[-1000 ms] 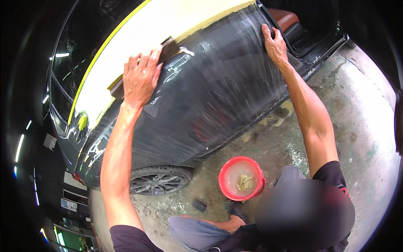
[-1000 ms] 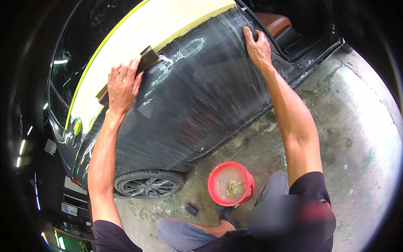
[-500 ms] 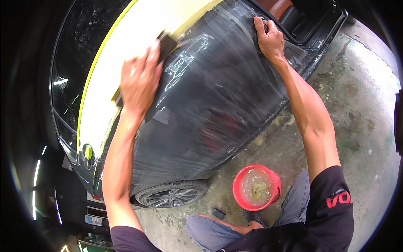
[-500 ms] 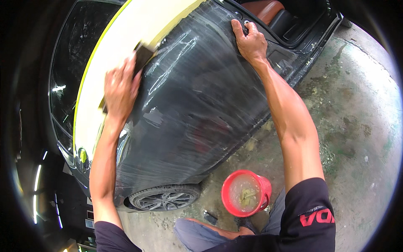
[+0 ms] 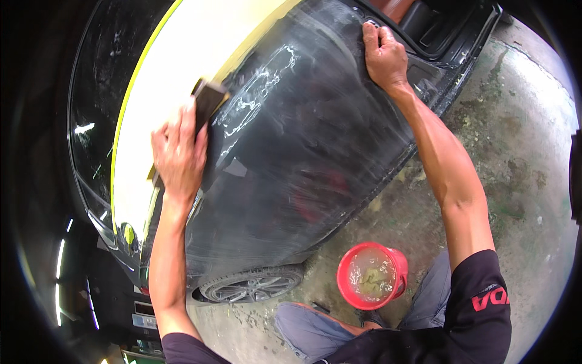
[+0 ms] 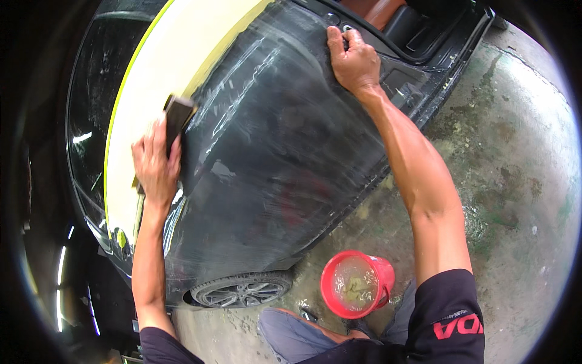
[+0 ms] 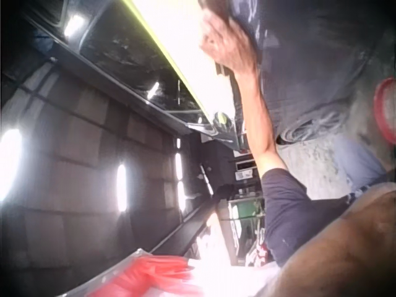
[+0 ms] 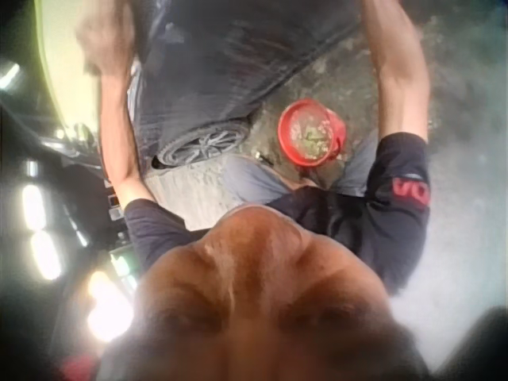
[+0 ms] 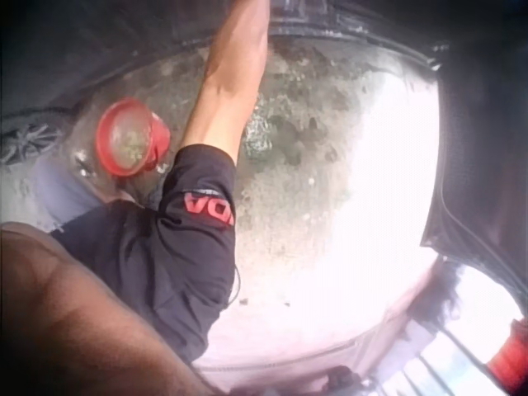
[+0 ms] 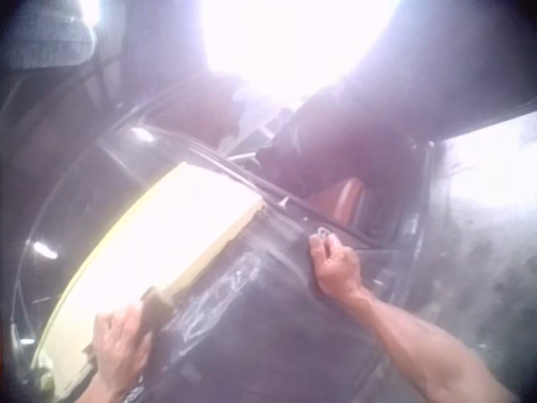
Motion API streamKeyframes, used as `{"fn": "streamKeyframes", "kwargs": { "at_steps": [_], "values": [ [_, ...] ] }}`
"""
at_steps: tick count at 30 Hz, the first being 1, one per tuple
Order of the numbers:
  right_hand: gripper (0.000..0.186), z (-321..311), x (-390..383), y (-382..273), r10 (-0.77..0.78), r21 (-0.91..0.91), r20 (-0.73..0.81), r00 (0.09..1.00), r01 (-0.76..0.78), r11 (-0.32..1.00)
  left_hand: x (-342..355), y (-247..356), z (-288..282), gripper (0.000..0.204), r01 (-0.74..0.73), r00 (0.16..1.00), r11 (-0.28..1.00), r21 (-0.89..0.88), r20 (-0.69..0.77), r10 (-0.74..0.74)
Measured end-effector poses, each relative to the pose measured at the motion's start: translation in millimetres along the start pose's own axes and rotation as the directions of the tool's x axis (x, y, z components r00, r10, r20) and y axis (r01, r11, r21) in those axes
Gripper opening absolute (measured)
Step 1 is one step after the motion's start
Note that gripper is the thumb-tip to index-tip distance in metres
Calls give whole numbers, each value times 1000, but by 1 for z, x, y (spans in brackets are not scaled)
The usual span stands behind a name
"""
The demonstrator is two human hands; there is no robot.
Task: The person applies a protective film to the side of a black car using a squeegee and a cloth. They smooth the film over the surface, working from the top down, and occasionally wipe the area with the cloth. The person uses a red bucket of water to wet the surface and the film during the process.
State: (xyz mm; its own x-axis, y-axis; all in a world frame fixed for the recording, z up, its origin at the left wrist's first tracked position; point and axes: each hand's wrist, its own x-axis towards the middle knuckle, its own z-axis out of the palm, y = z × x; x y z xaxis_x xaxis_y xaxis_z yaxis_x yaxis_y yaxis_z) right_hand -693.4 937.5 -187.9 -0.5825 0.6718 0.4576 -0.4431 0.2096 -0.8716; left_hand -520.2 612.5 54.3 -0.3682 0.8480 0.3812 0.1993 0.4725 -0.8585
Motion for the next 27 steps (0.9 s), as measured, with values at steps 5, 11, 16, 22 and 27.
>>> {"fn": "streamKeyframes", "kwargs": {
  "at_steps": [5,11,16,22,27],
  "values": [
    [61,5,-5,-2,-8,37,16,1000,7,999,103,53,23,59,-7,999,999,52,-46,10],
    [61,0,2,5,-66,10,-23,998,67,998,61,27,15,60,-57,997,998,-9,-61,56],
    [61,4,-5,2,-27,42,12,1000,27,999,110,57,31,61,-27,997,999,33,-74,29],
    [60,-3,4,3,-67,42,0,998,67,997,111,55,30,54,-22,996,999,36,-86,25],
    [60,1,-6,-5,-26,61,25,999,25,998,136,64,41,58,-57,994,997,58,-87,61]
  ]
}}
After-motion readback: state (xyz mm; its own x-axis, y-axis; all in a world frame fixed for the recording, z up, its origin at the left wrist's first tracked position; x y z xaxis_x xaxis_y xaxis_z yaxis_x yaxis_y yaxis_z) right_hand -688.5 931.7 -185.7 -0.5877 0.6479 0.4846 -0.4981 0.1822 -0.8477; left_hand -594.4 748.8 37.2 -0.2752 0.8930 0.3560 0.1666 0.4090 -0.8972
